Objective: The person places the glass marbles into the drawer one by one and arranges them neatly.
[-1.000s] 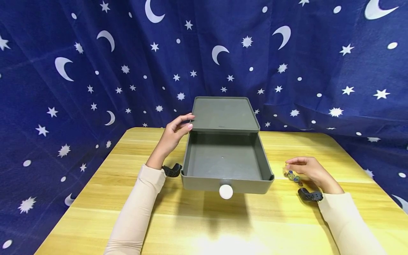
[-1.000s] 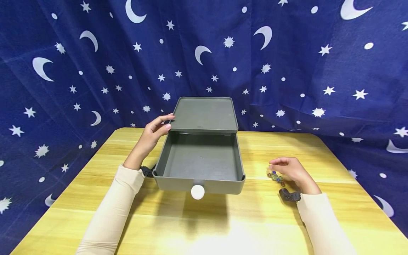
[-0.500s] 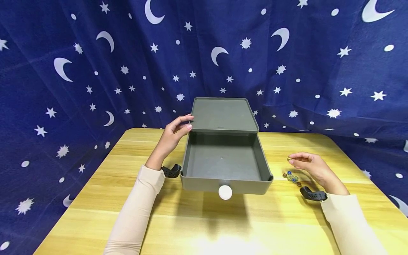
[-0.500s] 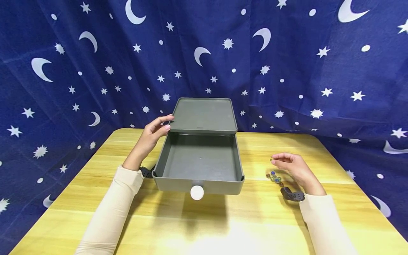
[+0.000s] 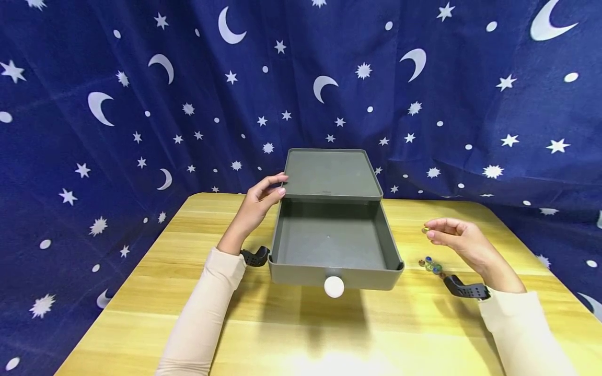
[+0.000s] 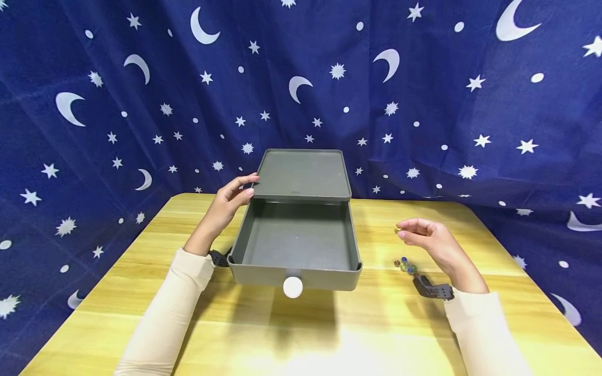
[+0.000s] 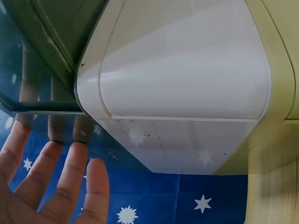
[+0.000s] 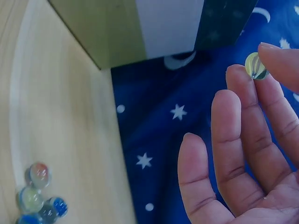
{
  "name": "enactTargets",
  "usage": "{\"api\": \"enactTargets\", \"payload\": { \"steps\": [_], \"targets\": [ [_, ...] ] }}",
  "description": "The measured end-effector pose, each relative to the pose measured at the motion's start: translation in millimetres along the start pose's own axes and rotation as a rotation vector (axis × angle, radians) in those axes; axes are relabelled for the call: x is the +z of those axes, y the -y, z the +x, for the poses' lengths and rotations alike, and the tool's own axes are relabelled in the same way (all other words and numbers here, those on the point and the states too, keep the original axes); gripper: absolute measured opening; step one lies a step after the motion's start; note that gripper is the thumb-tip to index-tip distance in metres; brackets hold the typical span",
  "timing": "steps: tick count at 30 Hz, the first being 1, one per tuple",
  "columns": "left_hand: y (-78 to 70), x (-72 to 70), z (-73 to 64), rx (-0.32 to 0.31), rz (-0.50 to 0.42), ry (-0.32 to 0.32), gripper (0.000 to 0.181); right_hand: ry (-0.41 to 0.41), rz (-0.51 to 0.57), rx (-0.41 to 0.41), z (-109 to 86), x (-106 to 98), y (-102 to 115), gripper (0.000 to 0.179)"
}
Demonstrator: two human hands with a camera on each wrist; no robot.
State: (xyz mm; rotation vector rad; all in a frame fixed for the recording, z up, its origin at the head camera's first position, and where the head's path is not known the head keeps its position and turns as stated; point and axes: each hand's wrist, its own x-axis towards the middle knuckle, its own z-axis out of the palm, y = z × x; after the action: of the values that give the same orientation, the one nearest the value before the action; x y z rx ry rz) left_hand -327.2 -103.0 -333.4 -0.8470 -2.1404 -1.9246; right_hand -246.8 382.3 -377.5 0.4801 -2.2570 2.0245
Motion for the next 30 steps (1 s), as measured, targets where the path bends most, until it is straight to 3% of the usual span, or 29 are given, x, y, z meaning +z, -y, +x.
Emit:
{"api": "enactTargets", "payload": {
  "steps": [9, 19, 24, 30],
  "targets": [
    [0.4, 3.0, -0.4, 0.003, -0.003, 0.007, 0.043, 0.021, -0.064, -0.053, -3.3, 12, 18, 0.037],
    [1.5, 3.1, 0.0, 0.001, -0.007, 0.005, 0.043, 0.001, -0.250, -0.067, -6.8, 22, 36, 0.034],
    [1.7, 1.7, 0.0, 0.006, -0.010, -0.001, 0.043, 0.000, -0.241, -0.075, -6.0, 24, 38, 0.034],
    [2.8, 0.3, 0.6, 0.008, -0.005, -0.003, 0.042, 0.026, -0.157, -0.100, -4.2, 27, 40, 0.035]
  ]
}}
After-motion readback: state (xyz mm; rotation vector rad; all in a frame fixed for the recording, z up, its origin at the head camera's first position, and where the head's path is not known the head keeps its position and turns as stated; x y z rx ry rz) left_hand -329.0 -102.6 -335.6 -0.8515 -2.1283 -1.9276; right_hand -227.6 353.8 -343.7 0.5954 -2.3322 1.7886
